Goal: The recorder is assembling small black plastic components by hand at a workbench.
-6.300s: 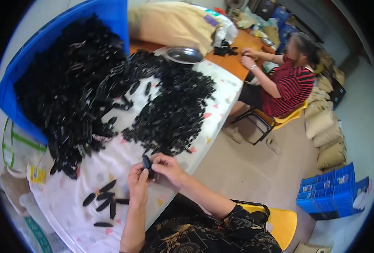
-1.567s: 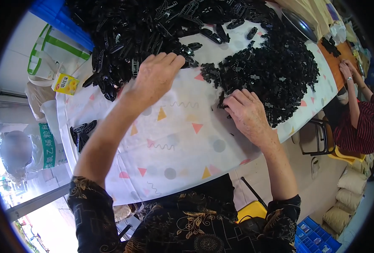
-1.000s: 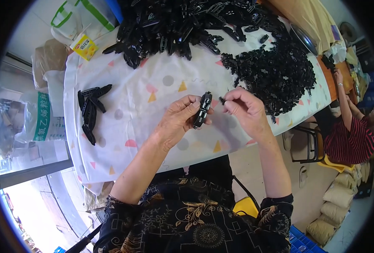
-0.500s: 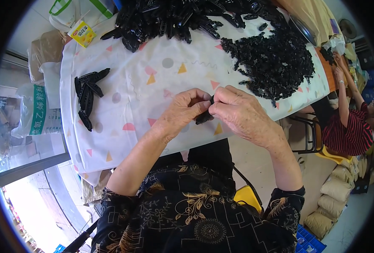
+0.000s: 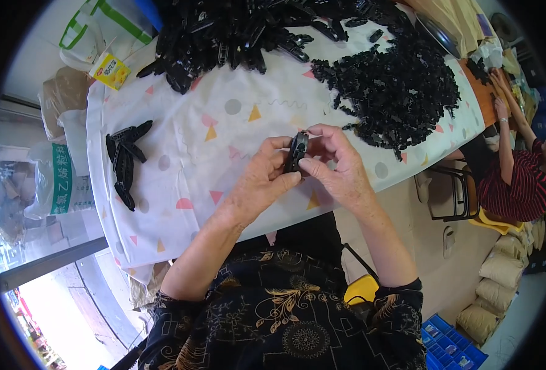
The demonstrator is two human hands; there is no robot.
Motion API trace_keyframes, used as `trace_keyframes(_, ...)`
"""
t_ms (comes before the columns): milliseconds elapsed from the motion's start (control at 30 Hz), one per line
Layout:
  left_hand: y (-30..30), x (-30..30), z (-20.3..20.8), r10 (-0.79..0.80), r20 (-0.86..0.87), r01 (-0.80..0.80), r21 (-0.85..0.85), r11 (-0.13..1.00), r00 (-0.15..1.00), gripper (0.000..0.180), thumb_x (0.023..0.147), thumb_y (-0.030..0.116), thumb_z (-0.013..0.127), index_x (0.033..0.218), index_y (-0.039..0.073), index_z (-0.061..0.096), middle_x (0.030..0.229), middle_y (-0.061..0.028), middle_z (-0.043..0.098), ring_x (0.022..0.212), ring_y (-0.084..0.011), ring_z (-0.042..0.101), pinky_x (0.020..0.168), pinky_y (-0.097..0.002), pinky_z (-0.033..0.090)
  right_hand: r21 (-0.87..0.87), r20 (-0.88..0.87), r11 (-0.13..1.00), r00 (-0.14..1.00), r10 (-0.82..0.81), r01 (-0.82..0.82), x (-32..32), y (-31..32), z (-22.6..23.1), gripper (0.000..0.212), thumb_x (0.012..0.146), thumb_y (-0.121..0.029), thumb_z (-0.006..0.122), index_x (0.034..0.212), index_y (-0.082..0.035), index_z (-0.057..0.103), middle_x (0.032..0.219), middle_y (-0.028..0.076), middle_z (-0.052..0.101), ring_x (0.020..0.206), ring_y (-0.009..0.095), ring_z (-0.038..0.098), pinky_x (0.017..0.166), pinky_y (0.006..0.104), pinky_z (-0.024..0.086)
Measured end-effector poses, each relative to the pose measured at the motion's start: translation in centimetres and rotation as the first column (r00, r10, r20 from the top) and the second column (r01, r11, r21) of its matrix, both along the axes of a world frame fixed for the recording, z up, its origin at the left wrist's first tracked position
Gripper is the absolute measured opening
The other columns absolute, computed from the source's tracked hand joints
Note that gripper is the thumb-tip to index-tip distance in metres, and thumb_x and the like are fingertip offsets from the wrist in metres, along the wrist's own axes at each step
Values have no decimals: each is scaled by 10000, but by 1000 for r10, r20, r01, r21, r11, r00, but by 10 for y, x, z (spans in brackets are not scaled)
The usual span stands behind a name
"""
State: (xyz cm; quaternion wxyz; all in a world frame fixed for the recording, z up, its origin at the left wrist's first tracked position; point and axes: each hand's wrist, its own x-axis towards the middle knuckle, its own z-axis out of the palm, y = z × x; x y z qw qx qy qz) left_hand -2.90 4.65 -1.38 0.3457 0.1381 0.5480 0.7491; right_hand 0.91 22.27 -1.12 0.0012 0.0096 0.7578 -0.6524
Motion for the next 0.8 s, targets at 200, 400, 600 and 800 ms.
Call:
trace_keyframes(200, 14, -4, -3, 59, -58, -56, 46, 997, 997, 572, 892, 12, 542, 1383, 60, 252, 1172, -134, 537, 1069, -191, 525, 941, -351, 438, -629, 138, 776, 990, 40, 56, -6, -17, -5, 487, 890, -118, 613, 1315, -10, 402, 1159, 75, 575, 1031, 137, 547, 880, 293, 466)
trace_keyframes(400, 18, -18, 2, -41, -226, 46, 16, 999, 973, 700, 865, -128, 456, 1446, 109, 146, 1165, -99, 502, 1078, -175, 517, 952, -318, 405, -527, 108, 849, 994, 19, 41, -12, -14, -9, 360, 892, -54, 579, 1230, 10, 475, 1119, 61, 584, 1013, 131, 556, 901, 270, 446)
trace_keyframes(600, 30, -36, 0, -148, -274, 136, -63, 989, 950, 652, 864, -121, 459, 1424, 96, 206, 1185, -110, 512, 1103, -159, 515, 953, -304, 410, -435, 61, 892, 993, -104, 120, -14, -5, -9, 311, 882, -45, 583, 1173, 34, 505, 1024, 59, 601, 968, 115, 560, 872, 273, 440)
trace_keyframes(800, 44, -83, 9, -104, -379, 6, -251, 968, 919, 446, 843, -94, 512, 1240, 60, 380, 1019, -81, 566, 908, -177, 595, 802, -314, 481, 282, -326, 949, 944, -46, 143, -37, 49, 3, 307, 810, -81, 648, 1099, -1, 583, 1072, 87, 605, 1027, 232, 556, 901, 336, 436)
